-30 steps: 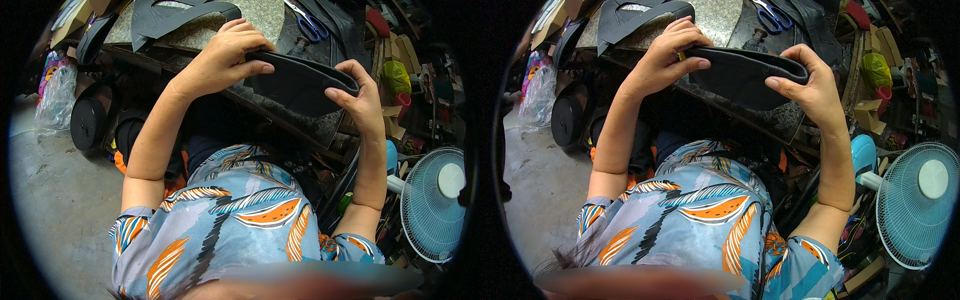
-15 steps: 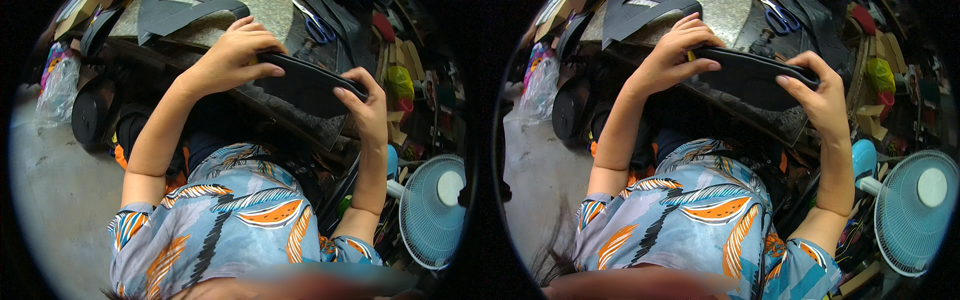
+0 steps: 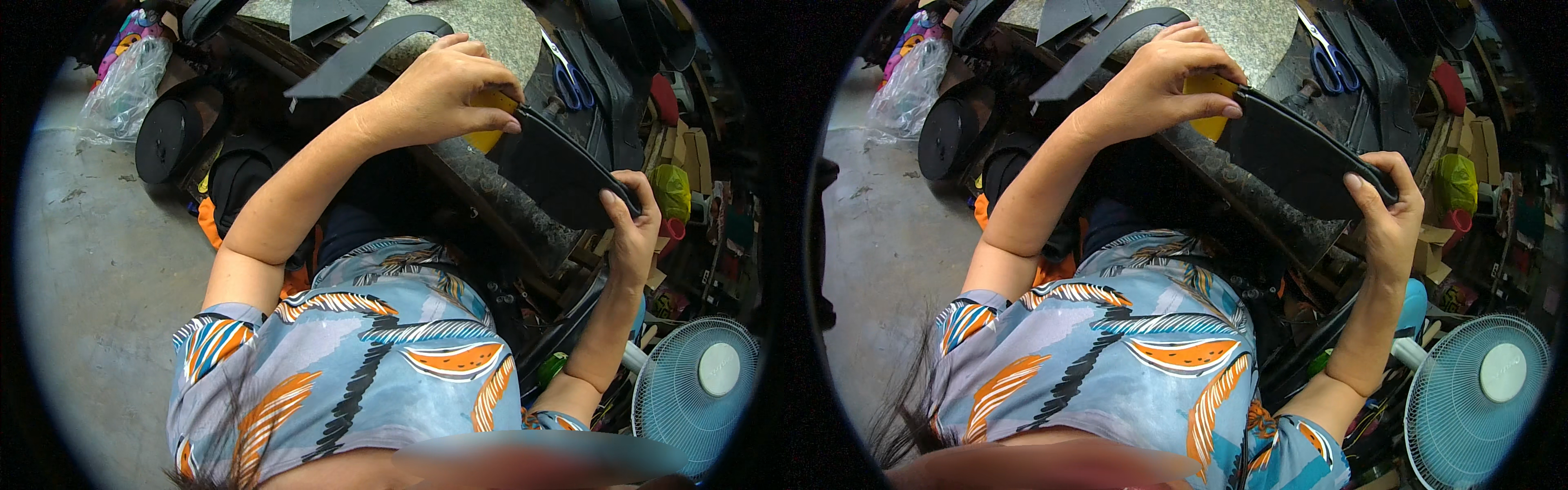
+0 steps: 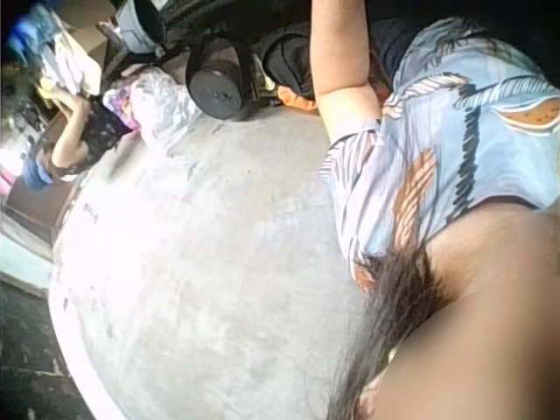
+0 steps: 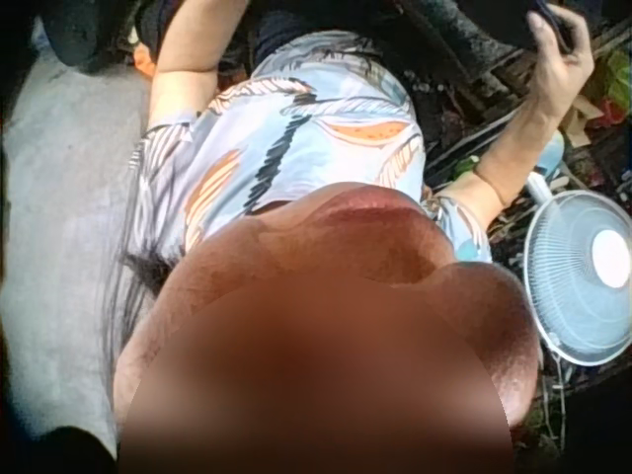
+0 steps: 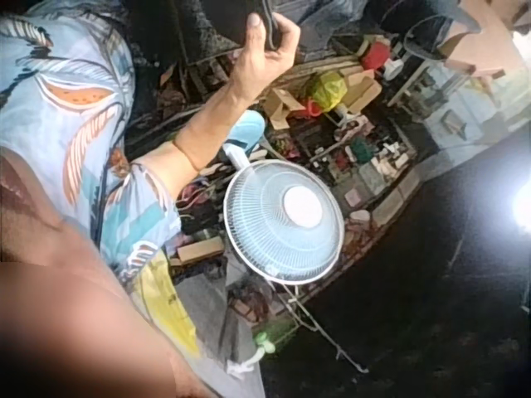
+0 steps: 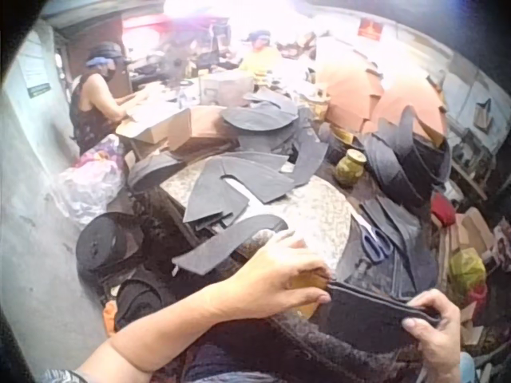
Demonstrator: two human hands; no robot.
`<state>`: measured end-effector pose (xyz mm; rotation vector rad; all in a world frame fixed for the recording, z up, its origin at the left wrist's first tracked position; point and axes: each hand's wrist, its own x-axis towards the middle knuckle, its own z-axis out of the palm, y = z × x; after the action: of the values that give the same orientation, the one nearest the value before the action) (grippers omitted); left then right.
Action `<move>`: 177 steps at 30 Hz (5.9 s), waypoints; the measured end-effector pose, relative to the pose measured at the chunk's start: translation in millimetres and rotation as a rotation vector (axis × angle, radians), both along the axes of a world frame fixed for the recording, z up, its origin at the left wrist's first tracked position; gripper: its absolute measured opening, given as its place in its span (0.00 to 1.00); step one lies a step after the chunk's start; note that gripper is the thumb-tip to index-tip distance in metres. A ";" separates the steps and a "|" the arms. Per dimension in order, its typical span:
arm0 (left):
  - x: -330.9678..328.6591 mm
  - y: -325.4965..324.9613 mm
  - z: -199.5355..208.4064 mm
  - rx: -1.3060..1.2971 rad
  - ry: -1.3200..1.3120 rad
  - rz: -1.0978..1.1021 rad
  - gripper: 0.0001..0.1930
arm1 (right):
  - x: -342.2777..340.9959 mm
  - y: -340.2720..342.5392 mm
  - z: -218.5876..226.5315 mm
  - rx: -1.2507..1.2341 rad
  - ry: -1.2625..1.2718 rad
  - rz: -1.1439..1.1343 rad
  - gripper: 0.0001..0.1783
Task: The person assembles a black shoe by hand, repeatedly fitting and adjusting a black upper piece onto a yellow insole. They use a small hammer to tap the edges into place and frequently flip the shoe to check alignment.
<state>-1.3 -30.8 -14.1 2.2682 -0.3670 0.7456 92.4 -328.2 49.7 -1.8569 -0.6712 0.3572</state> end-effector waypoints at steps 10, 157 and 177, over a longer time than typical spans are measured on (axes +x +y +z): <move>-33.4 2.4 16.8 0.195 -0.314 0.228 0.09 | 1.4 20.2 -1.0 0.094 -0.730 0.218 0.16; -28.4 -51.8 -25.6 -1.371 0.636 -0.103 0.17 | -20.4 73.0 -52.6 0.058 0.456 0.067 0.20; -33.9 -53.2 -34.3 -1.394 0.586 -0.185 0.21 | -20.3 71.9 -62.8 0.090 0.481 0.071 0.19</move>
<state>-35.2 -84.0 -48.4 0.9933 0.2095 0.0745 72.1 -256.3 -13.0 -1.5809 -0.4133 0.7773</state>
